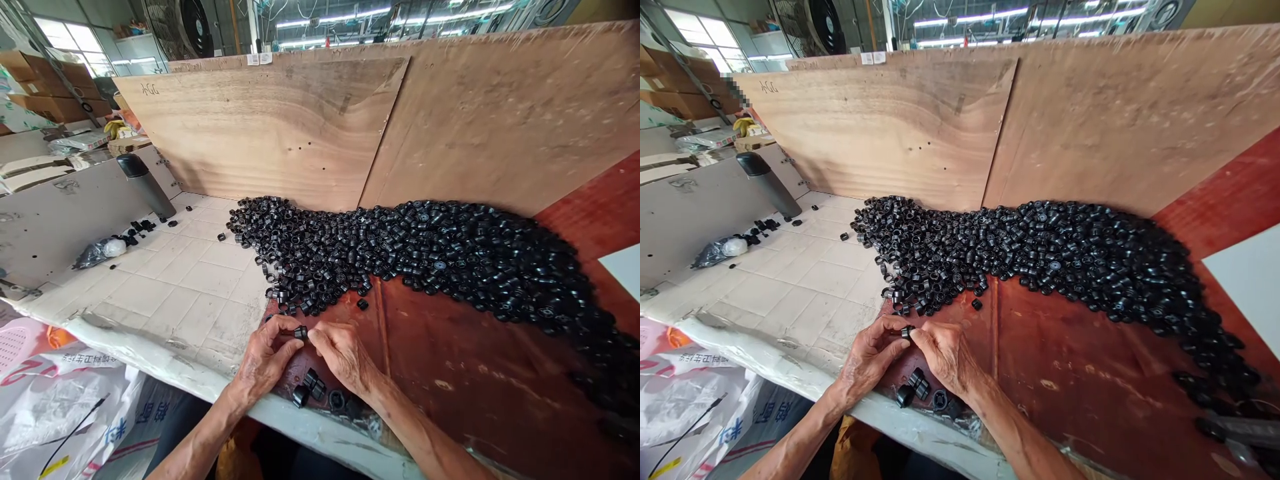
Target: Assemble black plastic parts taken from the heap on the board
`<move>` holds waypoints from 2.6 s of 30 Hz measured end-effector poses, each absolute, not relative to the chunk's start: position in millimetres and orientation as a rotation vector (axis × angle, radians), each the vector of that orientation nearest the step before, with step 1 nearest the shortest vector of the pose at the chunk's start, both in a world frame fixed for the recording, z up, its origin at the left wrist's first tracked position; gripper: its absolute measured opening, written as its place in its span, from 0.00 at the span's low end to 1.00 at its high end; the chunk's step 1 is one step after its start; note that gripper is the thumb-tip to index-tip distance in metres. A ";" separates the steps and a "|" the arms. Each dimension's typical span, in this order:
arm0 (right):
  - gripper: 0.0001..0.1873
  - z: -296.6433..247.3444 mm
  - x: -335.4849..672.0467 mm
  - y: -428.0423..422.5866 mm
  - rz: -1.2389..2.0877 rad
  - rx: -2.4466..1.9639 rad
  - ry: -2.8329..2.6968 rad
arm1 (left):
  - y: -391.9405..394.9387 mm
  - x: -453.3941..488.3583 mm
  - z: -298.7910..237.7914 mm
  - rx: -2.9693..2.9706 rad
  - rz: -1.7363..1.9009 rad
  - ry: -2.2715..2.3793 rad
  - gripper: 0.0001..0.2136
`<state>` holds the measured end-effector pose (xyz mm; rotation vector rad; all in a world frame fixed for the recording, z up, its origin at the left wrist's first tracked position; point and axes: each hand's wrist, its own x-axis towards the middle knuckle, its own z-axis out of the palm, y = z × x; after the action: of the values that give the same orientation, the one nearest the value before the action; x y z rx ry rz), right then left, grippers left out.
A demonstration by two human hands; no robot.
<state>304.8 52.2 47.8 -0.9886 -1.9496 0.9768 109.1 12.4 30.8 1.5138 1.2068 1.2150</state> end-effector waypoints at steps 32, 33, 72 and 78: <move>0.06 55.7 307.6 49.4 1.136 -0.999 -1.858 | 11.9 115.3 41.4 1.269 1.186 1.113 0.11; 0.06 55.4 307.3 49.4 1.138 -0.985 -1.861 | 11.8 115.8 41.9 1.269 1.172 1.103 0.10; 0.11 27.4 308.7 65.4 0.909 -0.958 -1.899 | 22.0 112.7 35.8 1.309 1.101 1.441 0.12; 0.16 37.3 307.3 64.8 0.975 -0.798 -1.936 | 22.6 112.2 35.8 1.058 1.157 1.190 0.14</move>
<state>307.3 64.8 37.3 -0.7978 -1.9362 0.9751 112.2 22.6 35.8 1.0580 1.1901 1.1568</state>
